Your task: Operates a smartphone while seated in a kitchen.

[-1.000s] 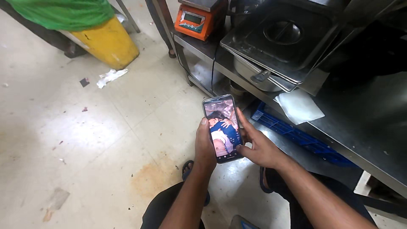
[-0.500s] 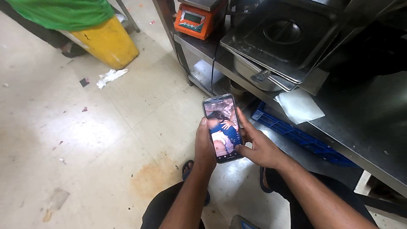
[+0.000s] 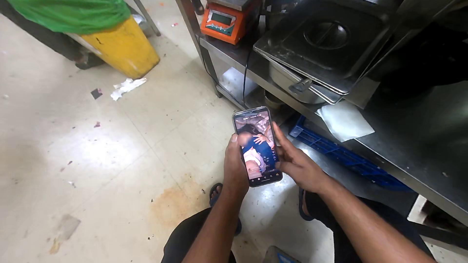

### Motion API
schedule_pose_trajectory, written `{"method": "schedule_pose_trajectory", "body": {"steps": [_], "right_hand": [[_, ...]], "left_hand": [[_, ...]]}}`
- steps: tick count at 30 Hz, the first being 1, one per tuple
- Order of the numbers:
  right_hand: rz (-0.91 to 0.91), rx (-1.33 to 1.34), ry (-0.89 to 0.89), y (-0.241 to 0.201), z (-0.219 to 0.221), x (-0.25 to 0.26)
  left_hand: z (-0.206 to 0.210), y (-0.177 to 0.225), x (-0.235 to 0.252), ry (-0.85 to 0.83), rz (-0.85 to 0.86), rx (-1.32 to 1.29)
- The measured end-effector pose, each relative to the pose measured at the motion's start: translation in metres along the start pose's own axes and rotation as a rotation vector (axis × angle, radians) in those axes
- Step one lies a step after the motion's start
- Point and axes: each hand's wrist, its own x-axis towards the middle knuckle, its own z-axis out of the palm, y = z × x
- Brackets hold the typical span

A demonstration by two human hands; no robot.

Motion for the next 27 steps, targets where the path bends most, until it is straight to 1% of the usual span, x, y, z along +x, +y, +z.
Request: {"method": "schedule_pose_trajectory", "body": {"steps": [4, 11, 19, 27], "right_hand": [[-0.073, 0.015, -0.016, 0.0041, -0.0014, 0.0006], [-0.062, 0.002, -0.012, 0.0034, -0.0011, 0.0005], [-0.114, 0.002, 0.008, 0.0045, -0.0008, 0.0004], [-0.123, 0.038, 0.011, 0.0087, -0.0009, 0.0014]], "left_hand": [[-0.0004, -0.0006, 0.0002, 0.001, -0.001, -0.004], [0.0007, 0.0008, -0.0002, 0.009, -0.006, -0.02], [0.0011, 0.001, -0.001, 0.018, -0.02, -0.026], [0.0014, 0.0018, -0.0008, 0.0, -0.015, -0.033]]}}
